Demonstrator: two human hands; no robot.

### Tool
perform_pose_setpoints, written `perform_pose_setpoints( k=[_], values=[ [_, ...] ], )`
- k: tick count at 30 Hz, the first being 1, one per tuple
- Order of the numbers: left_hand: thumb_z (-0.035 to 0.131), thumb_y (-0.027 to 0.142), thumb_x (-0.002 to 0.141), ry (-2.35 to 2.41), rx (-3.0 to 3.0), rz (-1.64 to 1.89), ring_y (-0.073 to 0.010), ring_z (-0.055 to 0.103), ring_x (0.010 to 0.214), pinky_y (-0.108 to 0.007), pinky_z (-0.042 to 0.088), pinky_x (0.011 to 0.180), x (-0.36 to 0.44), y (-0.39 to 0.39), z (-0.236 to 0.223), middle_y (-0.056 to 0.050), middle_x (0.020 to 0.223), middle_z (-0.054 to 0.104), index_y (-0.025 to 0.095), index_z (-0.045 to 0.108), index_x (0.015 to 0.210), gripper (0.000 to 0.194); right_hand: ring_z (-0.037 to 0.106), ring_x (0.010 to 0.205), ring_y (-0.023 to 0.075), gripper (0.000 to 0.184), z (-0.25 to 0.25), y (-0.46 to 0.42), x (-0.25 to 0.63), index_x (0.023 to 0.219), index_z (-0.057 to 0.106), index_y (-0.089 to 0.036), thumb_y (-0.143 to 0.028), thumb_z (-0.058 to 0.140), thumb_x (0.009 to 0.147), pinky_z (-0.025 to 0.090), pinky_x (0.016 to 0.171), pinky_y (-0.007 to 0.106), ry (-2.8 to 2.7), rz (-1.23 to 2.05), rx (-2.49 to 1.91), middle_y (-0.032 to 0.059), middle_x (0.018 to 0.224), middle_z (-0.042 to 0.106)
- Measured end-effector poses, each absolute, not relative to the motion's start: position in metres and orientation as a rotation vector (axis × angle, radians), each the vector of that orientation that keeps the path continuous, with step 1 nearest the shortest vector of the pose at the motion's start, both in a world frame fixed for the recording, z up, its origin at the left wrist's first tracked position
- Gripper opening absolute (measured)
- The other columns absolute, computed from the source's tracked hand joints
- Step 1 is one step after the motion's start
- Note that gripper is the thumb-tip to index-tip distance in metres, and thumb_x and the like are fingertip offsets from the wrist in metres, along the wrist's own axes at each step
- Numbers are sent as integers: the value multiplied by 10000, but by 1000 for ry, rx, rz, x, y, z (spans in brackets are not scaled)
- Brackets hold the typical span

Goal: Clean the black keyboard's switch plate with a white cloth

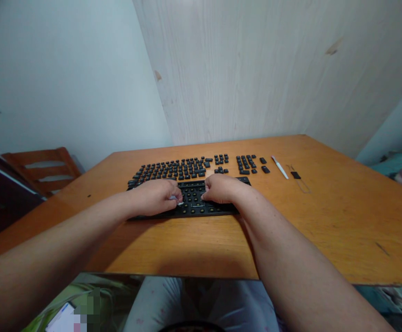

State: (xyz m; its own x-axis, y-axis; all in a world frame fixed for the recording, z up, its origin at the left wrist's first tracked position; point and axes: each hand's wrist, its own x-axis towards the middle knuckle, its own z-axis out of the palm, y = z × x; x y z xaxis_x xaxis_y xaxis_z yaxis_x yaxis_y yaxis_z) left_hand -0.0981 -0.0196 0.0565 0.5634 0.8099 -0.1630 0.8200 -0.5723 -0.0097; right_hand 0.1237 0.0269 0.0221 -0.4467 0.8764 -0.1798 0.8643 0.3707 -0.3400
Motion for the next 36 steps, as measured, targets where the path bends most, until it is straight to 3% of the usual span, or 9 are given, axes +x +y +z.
perform_pose_setpoints(
  k=[13,24,36],
  values=[
    [611,289,766,1419,2568,-87,-180,639,794,-266,469,766,-120,-17,53,-30,851,725,246,762,844,175,586,660,173,221,22,27,125,737,584,-218,-415,681,761,356,539,273,-2565,644,-1648,21,714,660],
    [566,255,795,1399,2558,-106,-162,639,775,-252,464,731,-131,-19,51,-29,880,731,227,760,888,217,565,623,161,211,24,24,123,705,561,-214,-383,662,780,344,530,275,-2577,664,-1642,7,660,636],
    [578,269,768,1463,2448,-77,-134,604,664,-228,441,661,-141,-19,50,-3,766,711,218,755,863,207,555,611,162,207,26,21,123,702,570,-216,-381,661,789,343,526,280,-2572,672,-1669,0,631,614]
  ],
)
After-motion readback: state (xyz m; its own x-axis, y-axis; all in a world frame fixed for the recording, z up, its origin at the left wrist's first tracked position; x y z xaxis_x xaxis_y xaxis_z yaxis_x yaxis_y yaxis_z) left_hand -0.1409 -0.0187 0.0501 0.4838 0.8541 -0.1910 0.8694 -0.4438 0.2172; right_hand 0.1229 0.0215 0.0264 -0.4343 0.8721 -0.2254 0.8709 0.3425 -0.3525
